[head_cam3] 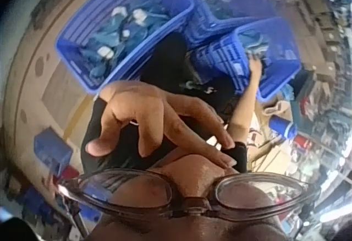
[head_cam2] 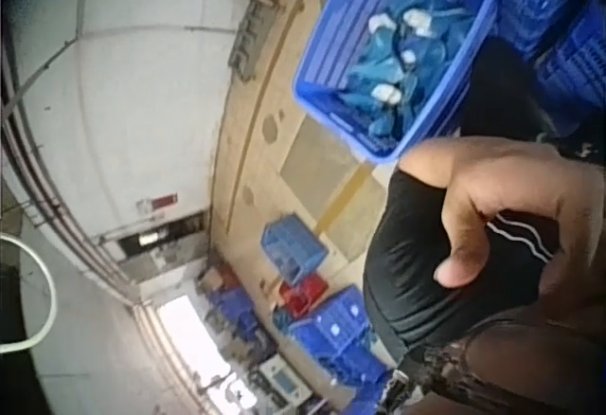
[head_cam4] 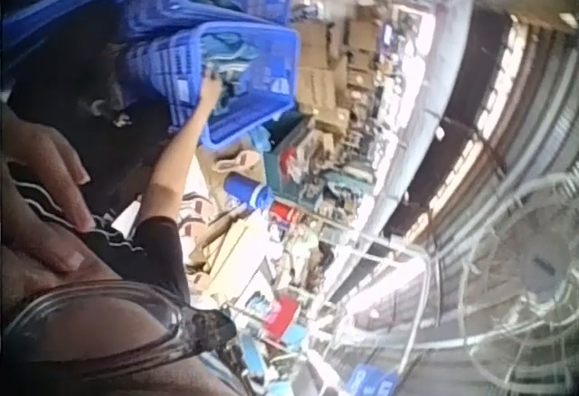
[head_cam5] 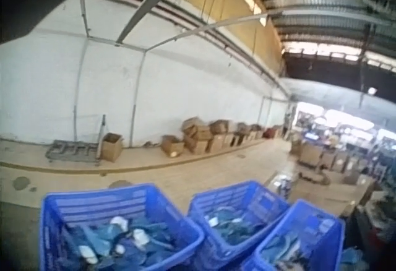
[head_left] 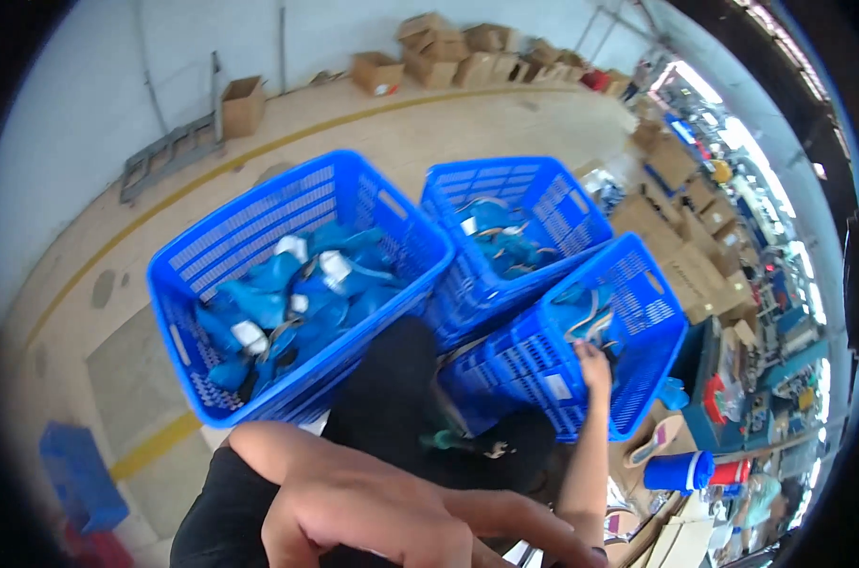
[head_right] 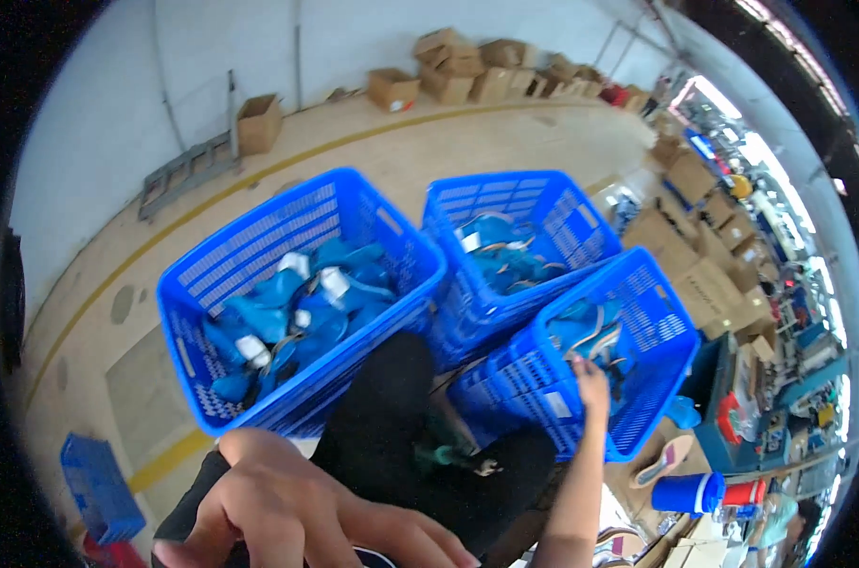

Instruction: Hammering the sole onto a shoe last and organizing shoe components in a factory.

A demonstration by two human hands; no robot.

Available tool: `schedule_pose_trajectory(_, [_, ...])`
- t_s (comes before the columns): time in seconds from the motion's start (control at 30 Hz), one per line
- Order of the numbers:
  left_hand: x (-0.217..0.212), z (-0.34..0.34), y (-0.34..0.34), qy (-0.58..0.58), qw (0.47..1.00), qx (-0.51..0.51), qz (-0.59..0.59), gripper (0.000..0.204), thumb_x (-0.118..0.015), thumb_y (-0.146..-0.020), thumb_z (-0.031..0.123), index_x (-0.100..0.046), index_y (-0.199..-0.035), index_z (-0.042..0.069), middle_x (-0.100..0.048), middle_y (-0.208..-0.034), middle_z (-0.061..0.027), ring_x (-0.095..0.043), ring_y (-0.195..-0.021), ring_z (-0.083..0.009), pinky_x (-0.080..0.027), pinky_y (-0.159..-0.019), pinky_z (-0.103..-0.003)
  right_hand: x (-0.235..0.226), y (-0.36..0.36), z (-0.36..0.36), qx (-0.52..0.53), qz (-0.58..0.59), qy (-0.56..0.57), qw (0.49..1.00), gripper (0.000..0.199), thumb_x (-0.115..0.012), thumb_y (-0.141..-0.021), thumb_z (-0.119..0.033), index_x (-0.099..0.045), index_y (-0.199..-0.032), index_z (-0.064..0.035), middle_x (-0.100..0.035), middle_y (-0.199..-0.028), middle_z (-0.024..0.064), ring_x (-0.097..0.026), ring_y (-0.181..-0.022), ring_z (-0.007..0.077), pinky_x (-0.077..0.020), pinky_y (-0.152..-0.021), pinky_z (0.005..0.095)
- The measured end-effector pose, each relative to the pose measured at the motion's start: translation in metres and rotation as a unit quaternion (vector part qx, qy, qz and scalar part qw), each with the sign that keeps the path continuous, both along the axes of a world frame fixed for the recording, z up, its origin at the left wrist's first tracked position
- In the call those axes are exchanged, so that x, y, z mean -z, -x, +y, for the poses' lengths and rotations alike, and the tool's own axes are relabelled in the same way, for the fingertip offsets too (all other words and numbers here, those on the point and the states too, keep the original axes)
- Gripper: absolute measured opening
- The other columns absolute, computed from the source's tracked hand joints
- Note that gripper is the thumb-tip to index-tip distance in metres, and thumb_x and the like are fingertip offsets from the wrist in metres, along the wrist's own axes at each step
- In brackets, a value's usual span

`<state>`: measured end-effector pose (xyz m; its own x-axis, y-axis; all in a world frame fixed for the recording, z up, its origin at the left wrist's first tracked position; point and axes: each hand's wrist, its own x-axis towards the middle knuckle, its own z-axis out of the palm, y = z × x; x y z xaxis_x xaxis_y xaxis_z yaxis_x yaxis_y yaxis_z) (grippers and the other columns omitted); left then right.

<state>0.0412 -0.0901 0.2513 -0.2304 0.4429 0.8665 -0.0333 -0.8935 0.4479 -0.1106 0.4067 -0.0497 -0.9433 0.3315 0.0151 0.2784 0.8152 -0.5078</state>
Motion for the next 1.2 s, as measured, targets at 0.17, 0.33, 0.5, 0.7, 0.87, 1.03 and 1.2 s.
schedule_pose_trajectory(0.17, [0.034, -0.015, -0.004, -0.020, 0.993, 0.007, -0.117, 0.064, -0.060, -0.100, 0.068, -0.058, -0.135, 0.014, -0.063, -0.135, -0.0428, -0.027, -0.150, -0.0636, -0.025, -0.115, -0.079, -0.002, 0.011, 0.020, -0.055, -0.057, 0.085, 0.993, 0.066, -0.059, -0.107, -0.055, -0.069, -0.135, 0.0028, -0.076, -0.126, 0.0219, -0.069, -0.121, 0.0289, -0.0483, -0.108, 0.0392])
schedule_pose_trajectory(0.33, [0.051, -0.027, -0.005, -0.082, 0.980, 0.031, -0.177, 0.072, -0.064, -0.100, 0.063, -0.055, -0.144, 0.007, -0.062, -0.142, -0.0375, -0.033, -0.148, -0.0598, -0.029, -0.116, -0.076, -0.007, 0.005, 0.009, -0.041, -0.071, 0.135, 0.987, 0.067, -0.058, -0.109, -0.054, -0.067, -0.139, 0.0051, -0.074, -0.130, 0.0196, -0.067, -0.123, 0.0251, -0.0468, -0.110, 0.0360])
schedule_pose_trajectory(0.5, [0.127, -0.082, 0.068, 0.126, 0.937, -0.216, -0.245, 0.046, -0.061, -0.106, 0.058, -0.060, -0.116, 0.013, -0.070, -0.131, -0.0252, -0.064, -0.124, -0.0511, -0.052, -0.102, -0.066, -0.001, 0.006, 0.008, -0.048, -0.064, 0.108, 0.991, 0.063, -0.057, -0.109, -0.053, -0.069, -0.136, 0.0029, -0.075, -0.127, 0.0193, -0.068, -0.121, 0.0265, -0.0473, -0.108, 0.0369])
schedule_pose_trajectory(0.7, [0.285, -0.157, 0.226, 0.734, 0.343, -0.569, 0.143, 0.047, -0.076, -0.090, 0.018, -0.057, -0.132, 0.009, -0.066, -0.129, -0.0206, -0.063, -0.120, -0.0452, -0.054, -0.098, -0.054, -0.009, -0.002, 0.010, -0.017, -0.038, 0.125, 0.991, 0.055, -0.061, -0.109, -0.049, -0.075, -0.126, 0.0014, -0.077, -0.110, 0.0107, -0.068, -0.105, 0.0192, -0.0491, -0.100, 0.0325])
schedule_pose_trajectory(0.87, [0.392, -0.145, 0.273, 0.634, 0.246, -0.585, 0.442, 0.055, -0.057, -0.099, 0.017, -0.053, -0.154, 0.020, -0.058, -0.147, -0.0169, -0.051, -0.142, -0.0365, -0.034, -0.125, -0.054, -0.011, -0.008, 0.001, 0.020, -0.018, 0.053, 0.998, 0.054, -0.064, -0.104, -0.052, -0.078, -0.119, -0.0023, -0.080, -0.109, 0.0176, -0.075, -0.102, 0.0272, -0.0546, -0.093, 0.0410])
schedule_pose_trajectory(1.03, [0.415, -0.140, 0.273, 0.645, 0.222, -0.588, 0.435, 0.069, -0.074, -0.087, 0.021, -0.053, -0.153, 0.020, -0.055, -0.142, -0.0169, -0.053, -0.133, -0.0400, -0.039, -0.118, -0.060, -0.030, -0.013, -0.025, 0.062, -0.060, 0.035, 0.996, 0.058, -0.063, -0.100, -0.058, -0.079, -0.120, -0.0066, -0.076, -0.118, 0.0251, -0.071, -0.117, 0.0415, -0.0534, -0.103, 0.0477])
schedule_pose_trajectory(1.2, [0.377, -0.138, 0.269, 0.723, 0.218, -0.508, 0.415, 0.101, -0.098, -0.060, 0.034, -0.051, -0.149, 0.020, -0.055, -0.143, -0.0123, -0.051, -0.135, -0.0407, -0.047, -0.110, -0.057, -0.035, -0.012, -0.026, 0.077, -0.049, 0.044, 0.995, 0.056, -0.064, -0.098, -0.060, -0.081, -0.116, -0.0099, -0.076, -0.118, 0.0253, -0.071, -0.116, 0.0437, -0.0542, -0.103, 0.0507])
